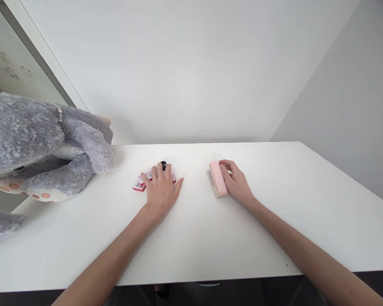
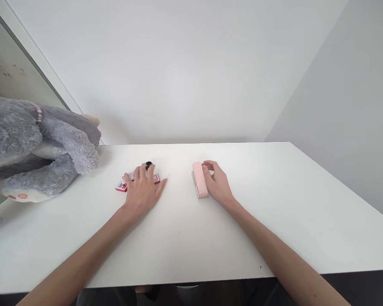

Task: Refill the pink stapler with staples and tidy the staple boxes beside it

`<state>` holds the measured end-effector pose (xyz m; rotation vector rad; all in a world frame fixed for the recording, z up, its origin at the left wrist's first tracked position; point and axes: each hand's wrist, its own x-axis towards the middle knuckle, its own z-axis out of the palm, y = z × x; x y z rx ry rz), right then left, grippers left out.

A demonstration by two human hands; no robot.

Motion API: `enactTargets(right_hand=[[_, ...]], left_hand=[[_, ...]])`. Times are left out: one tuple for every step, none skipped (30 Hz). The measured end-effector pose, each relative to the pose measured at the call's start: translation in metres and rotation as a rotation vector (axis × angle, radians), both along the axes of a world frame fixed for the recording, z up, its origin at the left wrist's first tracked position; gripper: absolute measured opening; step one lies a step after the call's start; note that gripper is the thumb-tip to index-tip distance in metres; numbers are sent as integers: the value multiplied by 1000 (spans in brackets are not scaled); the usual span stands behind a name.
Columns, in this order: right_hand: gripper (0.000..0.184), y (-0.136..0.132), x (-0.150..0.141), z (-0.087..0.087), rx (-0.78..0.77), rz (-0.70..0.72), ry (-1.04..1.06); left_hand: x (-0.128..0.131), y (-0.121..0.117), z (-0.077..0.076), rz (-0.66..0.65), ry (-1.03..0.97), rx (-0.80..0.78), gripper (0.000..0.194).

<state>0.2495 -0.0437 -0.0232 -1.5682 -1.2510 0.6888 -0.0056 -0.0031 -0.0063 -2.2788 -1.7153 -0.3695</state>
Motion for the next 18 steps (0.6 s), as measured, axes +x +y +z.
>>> enactTargets(right_hand=[[45,0,0,0,-1,0,-3],[45,0,0,0,-5,-2,-3],[45,0,0,0,-9,-2,0],[46,-1,0,0,-14,-3,6],[46,-1,0,1,-19,-5,11],[47,-1,-1,1,-24,-9,15],[47,-1,-1,2,-27,-12,18],[47,-1,-1,2,-29,-13,18],[47,-1,-1,2,-29,-13,18],[47,-1,-1,2,-26,-13,18],[47,-1,-1,2,-22,-11,18],[47,-1,-1,2,-18,-9,18],[47,0,-1,2,-15,-7,17],[48,0,-1,2,-14,-7,16],[48,0,-1,2,-15,-6,14],[48,0,-1,2,-18,-6,14],[48,0,-1,2,-21,-6,13],[47,-1,-1,3,-24,-6,12]], left_hand=[[0,0,0,-3,-5,1,59],[-1,0,-1,1,-6,4,60],[-2,1,-1,9,-4,7,62],[-3,2,-2,21,0,11,64],[-4,2,-2,38,4,15,66],[-5,3,-2,56,7,19,68],[-6,4,-2,75,11,22,70],[-8,5,-2,93,13,22,71],[-8,6,-2,107,15,19,71],[-9,7,-1,116,16,11,71],[-9,7,0,119,15,0,70],[-9,7,0,117,14,-13,70],[-9,7,1,113,11,-25,70],[-9,6,2,110,8,-35,70],[-8,5,3,108,7,-43,70],[-7,4,4,108,10,-49,70],[-7,3,5,108,16,-54,70],[-6,2,6,109,24,-57,70]])
